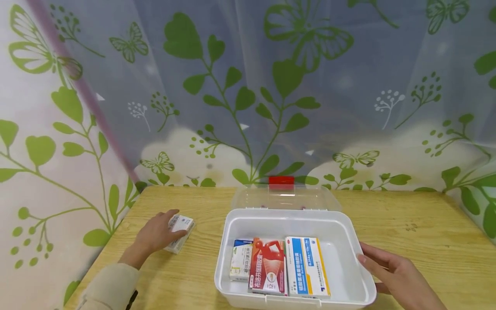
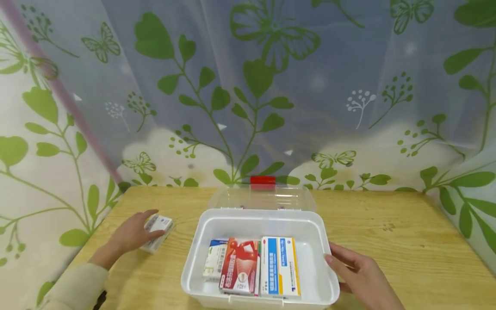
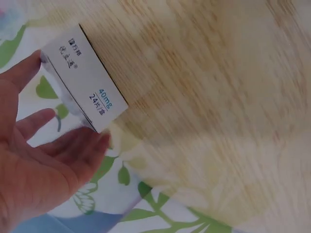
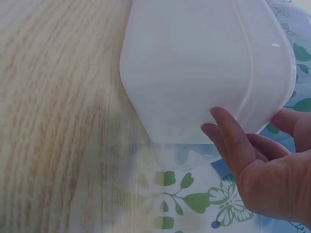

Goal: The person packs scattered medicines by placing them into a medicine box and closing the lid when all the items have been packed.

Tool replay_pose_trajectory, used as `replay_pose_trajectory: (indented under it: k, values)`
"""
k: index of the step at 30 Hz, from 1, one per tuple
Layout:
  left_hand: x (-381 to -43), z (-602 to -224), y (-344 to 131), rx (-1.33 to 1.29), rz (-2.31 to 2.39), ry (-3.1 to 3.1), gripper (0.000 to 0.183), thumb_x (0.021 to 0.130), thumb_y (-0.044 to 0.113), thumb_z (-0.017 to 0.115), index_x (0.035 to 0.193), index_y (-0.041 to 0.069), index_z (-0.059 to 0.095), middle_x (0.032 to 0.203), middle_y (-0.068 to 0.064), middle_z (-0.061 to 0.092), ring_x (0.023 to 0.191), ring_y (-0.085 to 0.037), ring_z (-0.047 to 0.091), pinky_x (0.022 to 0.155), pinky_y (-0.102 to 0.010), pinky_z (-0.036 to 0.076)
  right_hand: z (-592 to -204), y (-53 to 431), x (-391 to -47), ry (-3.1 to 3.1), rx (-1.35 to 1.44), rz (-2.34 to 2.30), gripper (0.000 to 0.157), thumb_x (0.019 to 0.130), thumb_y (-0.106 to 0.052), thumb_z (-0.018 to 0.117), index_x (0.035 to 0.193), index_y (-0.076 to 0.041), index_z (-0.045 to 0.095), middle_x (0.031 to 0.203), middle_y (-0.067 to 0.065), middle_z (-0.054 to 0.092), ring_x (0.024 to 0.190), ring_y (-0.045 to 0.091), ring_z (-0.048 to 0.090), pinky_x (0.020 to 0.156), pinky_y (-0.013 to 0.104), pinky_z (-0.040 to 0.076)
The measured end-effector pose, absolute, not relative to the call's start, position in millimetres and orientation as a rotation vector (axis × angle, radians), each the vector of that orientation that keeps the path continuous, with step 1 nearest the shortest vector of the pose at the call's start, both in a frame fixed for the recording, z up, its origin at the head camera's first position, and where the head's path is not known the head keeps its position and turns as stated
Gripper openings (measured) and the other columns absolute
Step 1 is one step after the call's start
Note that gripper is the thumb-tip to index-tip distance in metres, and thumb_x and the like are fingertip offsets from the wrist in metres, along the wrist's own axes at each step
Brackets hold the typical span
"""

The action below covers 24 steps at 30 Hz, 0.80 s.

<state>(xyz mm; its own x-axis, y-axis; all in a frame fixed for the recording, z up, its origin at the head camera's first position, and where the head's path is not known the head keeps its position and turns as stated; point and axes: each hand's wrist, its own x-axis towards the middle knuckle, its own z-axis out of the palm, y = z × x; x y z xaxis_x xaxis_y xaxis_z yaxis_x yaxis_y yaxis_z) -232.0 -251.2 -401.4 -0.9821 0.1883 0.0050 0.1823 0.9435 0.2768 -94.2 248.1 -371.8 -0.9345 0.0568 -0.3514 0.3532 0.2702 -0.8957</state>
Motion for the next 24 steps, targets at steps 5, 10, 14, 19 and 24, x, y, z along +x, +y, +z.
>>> replay_pose_trajectory:
  k: [5,10,14,19,24]
  values:
    - [-239,-400,-251,0.277,0.463,2.993,0.072,0.077,0.043,0.065,0.133,0.007,0.038,0.108,-0.019,0.055,0.07,-0.019,0.051,0.055,-0.034,0.041,-373,247,-94,2.278,0.397,-1.734,0.073,0.079,-0.047,0.059,0.136,-0.009,0.035,0.135,0.015,0.037,0.092,0.022,0.059,0.068,0.039,0.052]
    - [-247,-395,-251,0.286,0.365,2.916,0.075,0.075,0.044,0.066,0.136,0.013,0.036,0.113,-0.017,0.054,0.065,-0.017,0.05,0.056,-0.036,0.041,-372,247,-93,2.274,0.392,-1.743,0.072,0.08,-0.047,0.058,0.136,-0.01,0.035,0.135,0.014,0.037,0.093,0.023,0.059,0.069,0.039,0.052]
    - [-253,-388,-247,0.286,0.264,2.85,0.071,0.075,0.043,0.066,0.134,0.013,0.04,0.118,-0.016,0.052,0.076,-0.022,0.053,0.066,-0.043,0.043,-373,247,-93,2.274,0.386,-1.747,0.071,0.08,-0.047,0.058,0.137,-0.01,0.035,0.135,0.015,0.037,0.092,0.023,0.06,0.069,0.039,0.052]
    - [-255,-382,-242,0.277,0.187,2.816,0.06,0.075,0.041,0.066,0.126,0.013,0.049,0.114,-0.012,0.054,0.081,-0.022,0.051,0.068,-0.043,0.041,-374,247,-91,2.264,0.4,-1.77,0.072,0.081,-0.047,0.057,0.137,-0.009,0.034,0.136,0.015,0.035,0.091,0.024,0.06,0.068,0.039,0.052]
    - [-253,-382,-241,0.244,0.201,2.815,0.061,0.075,0.042,0.066,0.126,0.013,0.05,0.115,-0.013,0.054,0.076,-0.019,0.05,0.066,-0.041,0.042,-374,246,-92,2.267,0.4,-1.777,0.072,0.081,-0.047,0.058,0.137,-0.009,0.034,0.136,0.015,0.035,0.092,0.024,0.06,0.068,0.04,0.052]
